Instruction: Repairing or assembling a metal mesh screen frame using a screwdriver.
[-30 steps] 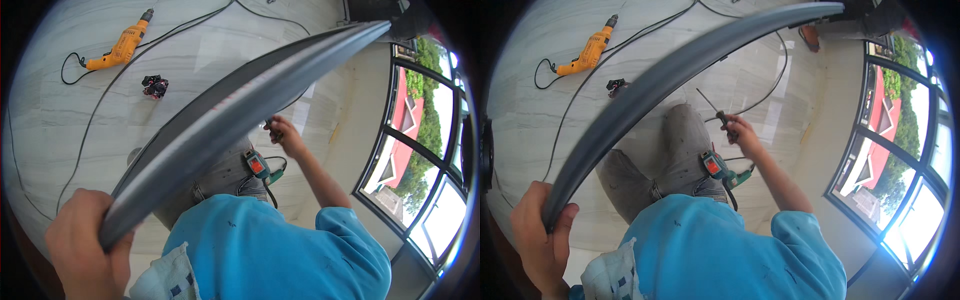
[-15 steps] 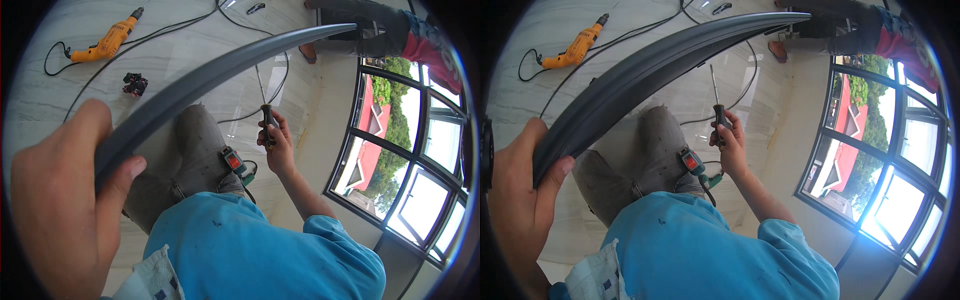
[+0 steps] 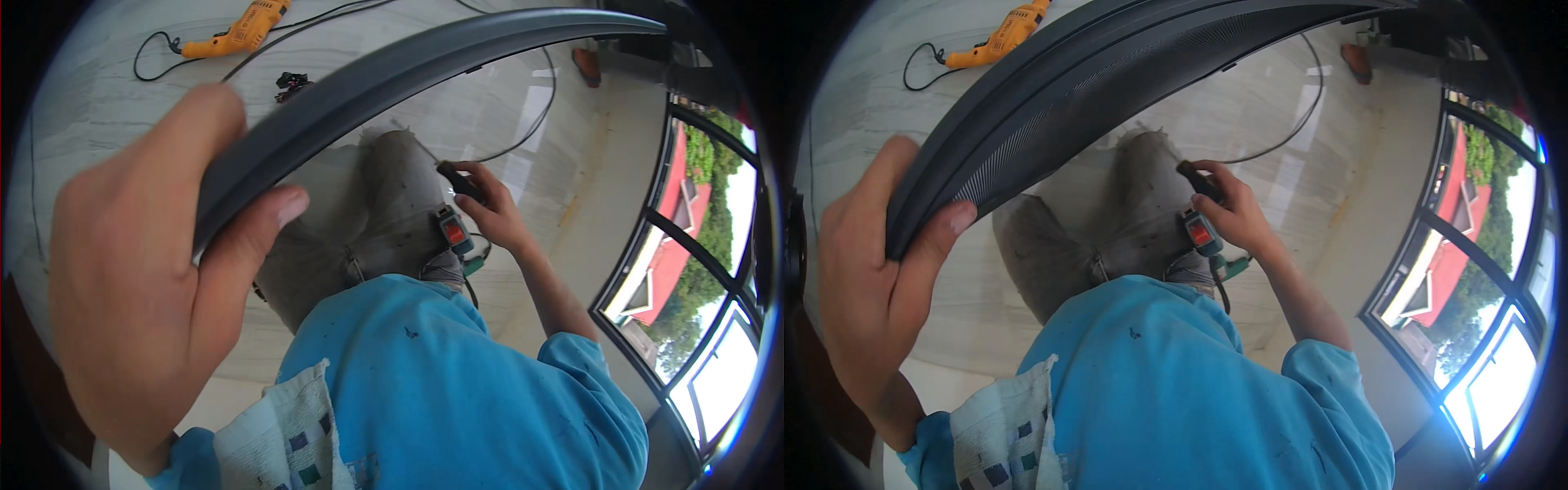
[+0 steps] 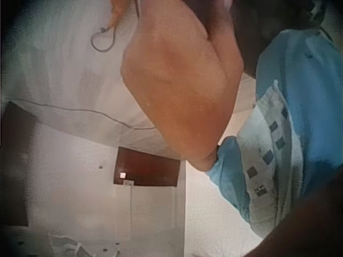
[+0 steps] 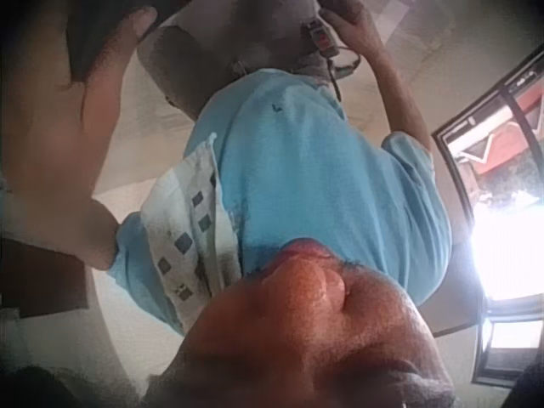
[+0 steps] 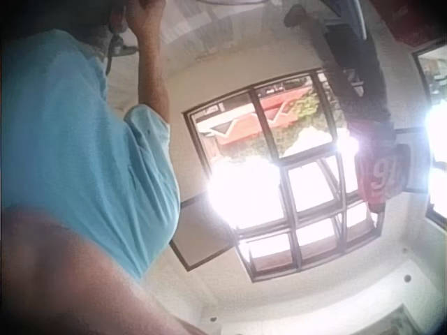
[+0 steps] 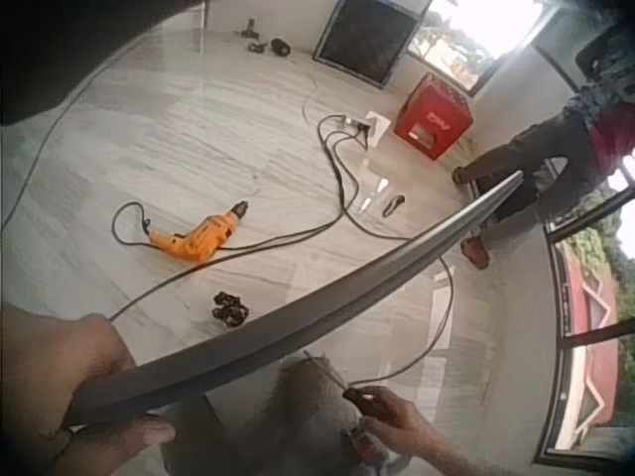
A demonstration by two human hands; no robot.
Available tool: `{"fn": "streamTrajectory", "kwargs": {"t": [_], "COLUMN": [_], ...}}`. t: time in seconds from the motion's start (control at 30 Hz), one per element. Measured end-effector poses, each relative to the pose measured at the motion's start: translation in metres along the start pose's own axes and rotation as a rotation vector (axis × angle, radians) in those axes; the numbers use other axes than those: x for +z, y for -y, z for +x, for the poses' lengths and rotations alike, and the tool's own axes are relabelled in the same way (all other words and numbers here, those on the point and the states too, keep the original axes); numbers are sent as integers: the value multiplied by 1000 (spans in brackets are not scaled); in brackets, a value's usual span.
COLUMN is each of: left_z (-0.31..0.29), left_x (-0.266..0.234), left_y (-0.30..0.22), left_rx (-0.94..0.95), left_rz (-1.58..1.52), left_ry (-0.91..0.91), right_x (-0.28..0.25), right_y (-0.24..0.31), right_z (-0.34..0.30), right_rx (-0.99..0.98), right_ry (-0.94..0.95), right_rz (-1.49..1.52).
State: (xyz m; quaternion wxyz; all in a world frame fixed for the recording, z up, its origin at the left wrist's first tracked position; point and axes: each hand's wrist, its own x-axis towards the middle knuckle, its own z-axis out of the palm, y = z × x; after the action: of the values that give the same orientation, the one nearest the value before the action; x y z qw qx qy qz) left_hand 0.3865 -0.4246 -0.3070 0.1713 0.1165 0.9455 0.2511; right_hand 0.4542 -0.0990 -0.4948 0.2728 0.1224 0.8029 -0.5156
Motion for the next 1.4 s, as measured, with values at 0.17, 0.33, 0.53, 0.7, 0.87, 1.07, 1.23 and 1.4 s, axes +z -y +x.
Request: {"fn": "streamTrajectory", "kwargs": {"t": [0.17, 0.33, 0.53, 0.7, 0.87, 1.07, 1.23, 1.4], "left_z": [-8, -4, -9, -11, -5, 6, 10, 7], "left_x": [3, 4, 2, -15, -3, 4, -7, -7], "left_y": [-8, -10, 3, -14, 8, -8, -5, -1], "left_rx": [51, -7, -19, -55, -67, -70, -53, -82], "left_rz": [74, 121, 85, 113, 35, 58, 54, 44], "left_ry": [9, 41, 30, -56, 17, 37, 58, 39], "right_x": [36, 64, 77, 80, 44, -22, -14, -8], "right_y": [-4, -20, -22, -25, 1, 50, 68, 76], "right_z": [48, 83, 115, 120, 83, 66, 81, 88], "right_rx": [-273, -498, -390, -627, -525, -374, -315, -309], "right_ry": [223, 176, 336, 249, 312, 645, 732, 792], "right_rz": [-377, -433, -395, -407, -252, 223, 420, 394]}}
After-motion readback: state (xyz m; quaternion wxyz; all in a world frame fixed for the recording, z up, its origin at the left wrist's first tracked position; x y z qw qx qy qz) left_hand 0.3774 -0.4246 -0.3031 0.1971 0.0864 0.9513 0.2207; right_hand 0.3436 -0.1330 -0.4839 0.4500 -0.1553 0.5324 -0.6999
